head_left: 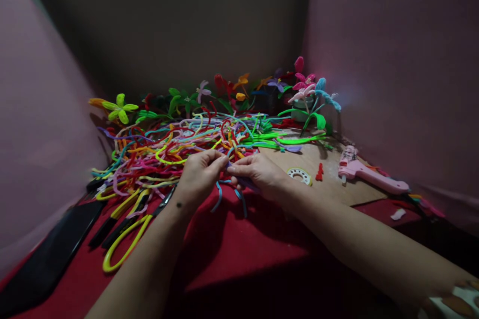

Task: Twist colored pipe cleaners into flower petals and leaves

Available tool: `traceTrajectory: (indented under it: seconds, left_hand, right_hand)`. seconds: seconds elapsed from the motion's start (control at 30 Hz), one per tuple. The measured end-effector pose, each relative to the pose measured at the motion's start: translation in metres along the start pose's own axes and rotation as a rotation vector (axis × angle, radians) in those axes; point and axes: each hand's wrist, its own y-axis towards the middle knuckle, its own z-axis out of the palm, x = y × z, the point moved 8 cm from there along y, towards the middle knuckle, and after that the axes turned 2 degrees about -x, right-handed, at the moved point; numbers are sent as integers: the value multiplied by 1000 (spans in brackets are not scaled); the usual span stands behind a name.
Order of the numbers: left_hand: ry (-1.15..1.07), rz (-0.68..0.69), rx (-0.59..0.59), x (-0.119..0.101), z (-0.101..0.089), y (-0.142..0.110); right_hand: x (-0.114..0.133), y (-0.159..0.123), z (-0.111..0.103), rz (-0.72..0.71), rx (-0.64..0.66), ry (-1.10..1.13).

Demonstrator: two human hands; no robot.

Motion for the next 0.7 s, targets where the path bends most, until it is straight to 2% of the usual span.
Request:
traceTrajectory:
  seconds: [0.1,0.17,0.23,0.3,0.37,0.47,0.53,0.57,0.7]
  left_hand:
    - [394,176,-214,-17,-7,-4]
    - [479,186,-280,-18,-8,-5]
    - [362,102,-244,-8,-7,-1]
    - [167,-5,-149,5,-3,2]
    - [71,-48,-107,10,-1,4]
    - [152,33,-237,0,-9,2]
    - [112,62,-285,-6,-12,-1]
    - [26,37,-251,-4,-10,-1]
    - [-391,-142,49,7,13,-2]
  right_hand:
    - [-1,0,0,18,-47,-20]
    - [1,-1,-1,6,-104,-66]
    - [3,-3,0,-8,-139,-98]
    - [4,-3,1,-27,-139,-133]
    - [4,-2,2,-31,-118,-169]
    - [1,-2,2,17,-102,-179]
    - [2,-3,0,26,-124,-168]
    - [4,-3,-2,12,-141,-166]
    - [12,-4,-3,-62,-171,-180]
